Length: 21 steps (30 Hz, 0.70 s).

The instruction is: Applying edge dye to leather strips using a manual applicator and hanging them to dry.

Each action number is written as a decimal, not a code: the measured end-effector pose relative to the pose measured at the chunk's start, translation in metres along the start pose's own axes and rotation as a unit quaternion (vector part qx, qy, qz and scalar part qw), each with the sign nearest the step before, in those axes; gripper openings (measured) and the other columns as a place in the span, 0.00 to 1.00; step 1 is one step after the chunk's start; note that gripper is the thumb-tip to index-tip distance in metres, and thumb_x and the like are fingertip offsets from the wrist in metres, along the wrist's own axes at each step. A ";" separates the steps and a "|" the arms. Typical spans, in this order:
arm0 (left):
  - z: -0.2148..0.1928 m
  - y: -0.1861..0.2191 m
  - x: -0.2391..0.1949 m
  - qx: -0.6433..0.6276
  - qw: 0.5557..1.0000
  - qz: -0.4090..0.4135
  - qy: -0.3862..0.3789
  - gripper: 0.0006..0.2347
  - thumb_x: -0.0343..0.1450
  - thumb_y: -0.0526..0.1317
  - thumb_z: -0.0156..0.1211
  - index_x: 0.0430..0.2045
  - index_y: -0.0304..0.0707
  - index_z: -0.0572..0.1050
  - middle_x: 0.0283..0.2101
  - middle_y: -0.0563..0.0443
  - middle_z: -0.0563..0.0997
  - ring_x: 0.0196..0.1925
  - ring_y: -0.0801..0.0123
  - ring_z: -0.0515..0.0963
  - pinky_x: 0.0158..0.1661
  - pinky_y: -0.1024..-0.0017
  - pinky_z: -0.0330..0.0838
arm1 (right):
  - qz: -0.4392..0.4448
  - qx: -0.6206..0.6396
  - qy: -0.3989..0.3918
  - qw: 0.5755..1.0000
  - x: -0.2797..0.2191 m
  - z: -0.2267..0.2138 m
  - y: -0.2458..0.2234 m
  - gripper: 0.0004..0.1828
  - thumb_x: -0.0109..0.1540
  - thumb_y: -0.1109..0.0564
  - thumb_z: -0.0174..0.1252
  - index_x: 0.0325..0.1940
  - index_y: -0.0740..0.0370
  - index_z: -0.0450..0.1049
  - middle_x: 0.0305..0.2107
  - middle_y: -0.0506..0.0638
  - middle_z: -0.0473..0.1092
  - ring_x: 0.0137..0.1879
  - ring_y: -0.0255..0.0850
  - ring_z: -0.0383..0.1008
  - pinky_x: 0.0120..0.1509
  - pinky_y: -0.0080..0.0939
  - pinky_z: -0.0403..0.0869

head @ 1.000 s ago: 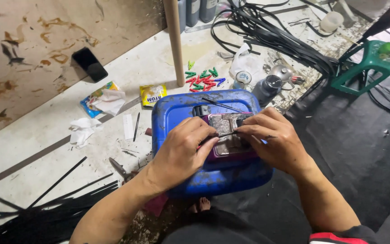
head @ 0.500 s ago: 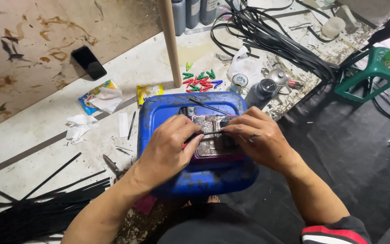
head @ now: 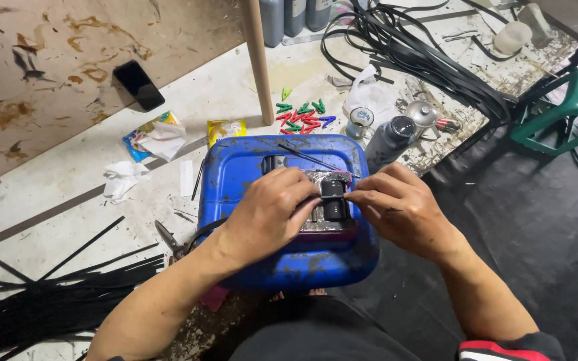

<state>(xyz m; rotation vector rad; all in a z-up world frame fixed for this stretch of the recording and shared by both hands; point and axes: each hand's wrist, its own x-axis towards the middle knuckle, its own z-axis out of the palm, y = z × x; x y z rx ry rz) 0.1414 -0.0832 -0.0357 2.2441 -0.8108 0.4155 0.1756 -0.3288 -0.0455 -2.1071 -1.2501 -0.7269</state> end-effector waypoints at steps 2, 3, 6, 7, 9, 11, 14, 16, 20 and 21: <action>0.005 -0.003 0.002 0.000 1.000 -0.001 -0.004 0.03 0.69 0.32 0.62 0.32 0.35 0.80 0.31 0.44 0.78 0.35 0.50 0.81 0.38 0.60 0.77 | 0.000 -0.005 0.000 1.000 0.001 -0.003 -0.001 0.06 0.61 0.65 0.63 0.36 0.55 0.80 0.32 0.48 0.75 0.36 0.48 0.72 0.41 0.44 0.75; 0.008 -0.004 0.004 -0.001 1.000 -0.001 -0.009 0.02 0.69 0.33 0.62 0.32 0.36 0.80 0.31 0.45 0.78 0.35 0.50 0.81 0.37 0.61 0.77 | 0.002 -0.011 0.001 1.000 0.001 -0.005 -0.002 0.06 0.61 0.64 0.63 0.36 0.54 0.80 0.32 0.48 0.75 0.36 0.48 0.72 0.42 0.43 0.74; 0.004 -0.003 0.007 -0.005 1.000 0.003 -0.025 0.03 0.69 0.32 0.61 0.32 0.36 0.80 0.31 0.44 0.78 0.35 0.48 0.82 0.37 0.60 0.78 | -0.010 -0.019 -0.005 1.000 0.005 0.001 -0.003 0.06 0.61 0.64 0.64 0.36 0.54 0.81 0.31 0.48 0.75 0.36 0.48 0.72 0.41 0.45 0.73; 0.003 -0.003 0.007 -0.005 1.000 0.004 -0.028 0.03 0.69 0.32 0.61 0.32 0.36 0.80 0.31 0.44 0.78 0.35 0.48 0.82 0.37 0.60 0.78 | -0.008 -0.019 -0.003 1.000 0.004 0.002 -0.002 0.06 0.61 0.64 0.64 0.36 0.54 0.81 0.31 0.48 0.75 0.36 0.48 0.72 0.41 0.45 0.73; 0.003 -0.004 0.008 -0.017 0.999 0.005 -0.035 0.02 0.69 0.32 0.61 0.31 0.35 0.80 0.31 0.43 0.79 0.35 0.48 0.82 0.38 0.60 0.78 | -0.015 -0.015 -0.006 1.000 0.003 0.003 0.000 0.07 0.64 0.64 0.59 0.36 0.55 0.80 0.30 0.48 0.74 0.35 0.48 0.72 0.40 0.45 0.73; 0.001 -0.006 0.009 -0.026 0.999 0.003 -0.039 0.03 0.69 0.32 0.61 0.31 0.35 0.80 0.31 0.43 0.79 0.35 0.47 0.82 0.38 0.59 0.78 | -0.008 -0.026 -0.013 1.000 -0.001 -0.006 0.001 0.07 0.65 0.62 0.57 0.37 0.55 0.80 0.31 0.49 0.74 0.36 0.49 0.72 0.41 0.45 0.73; 0.002 -0.009 0.006 -0.036 0.998 -0.005 -0.046 0.03 0.69 0.33 0.61 0.31 0.37 0.80 0.31 0.44 0.79 0.36 0.47 0.82 0.38 0.59 0.78 | -0.001 -0.037 -0.027 0.999 -0.009 -0.016 0.007 0.06 0.66 0.61 0.56 0.38 0.56 0.79 0.32 0.50 0.74 0.37 0.50 0.72 0.42 0.46 0.72; 0.003 -0.009 0.007 -0.035 0.998 -0.007 -0.049 0.03 0.69 0.33 0.61 0.31 0.38 0.80 0.32 0.45 0.79 0.37 0.48 0.82 0.39 0.60 0.78 | 0.000 -0.039 -0.032 0.999 -0.009 -0.019 0.008 0.06 0.65 0.62 0.58 0.39 0.56 0.80 0.32 0.50 0.74 0.37 0.51 0.73 0.42 0.48 0.72; 0.005 -0.008 0.008 -0.024 0.998 -0.010 -0.054 0.02 0.68 0.33 0.61 0.30 0.38 0.80 0.31 0.45 0.79 0.36 0.48 0.82 0.38 0.60 0.78 | -0.024 -0.066 -0.019 0.997 0.003 -0.010 -0.002 0.05 0.66 0.60 0.58 0.37 0.53 0.79 0.33 0.47 0.74 0.38 0.48 0.72 0.42 0.45 0.70; 0.006 -0.007 0.009 -0.023 0.998 -0.016 -0.055 0.02 0.68 0.33 0.61 0.30 0.38 0.80 0.31 0.45 0.79 0.36 0.49 0.82 0.39 0.60 0.78 | -0.034 -0.067 -0.016 0.997 0.005 -0.005 -0.004 0.06 0.66 0.60 0.58 0.37 0.52 0.79 0.32 0.46 0.74 0.37 0.47 0.72 0.42 0.44 0.70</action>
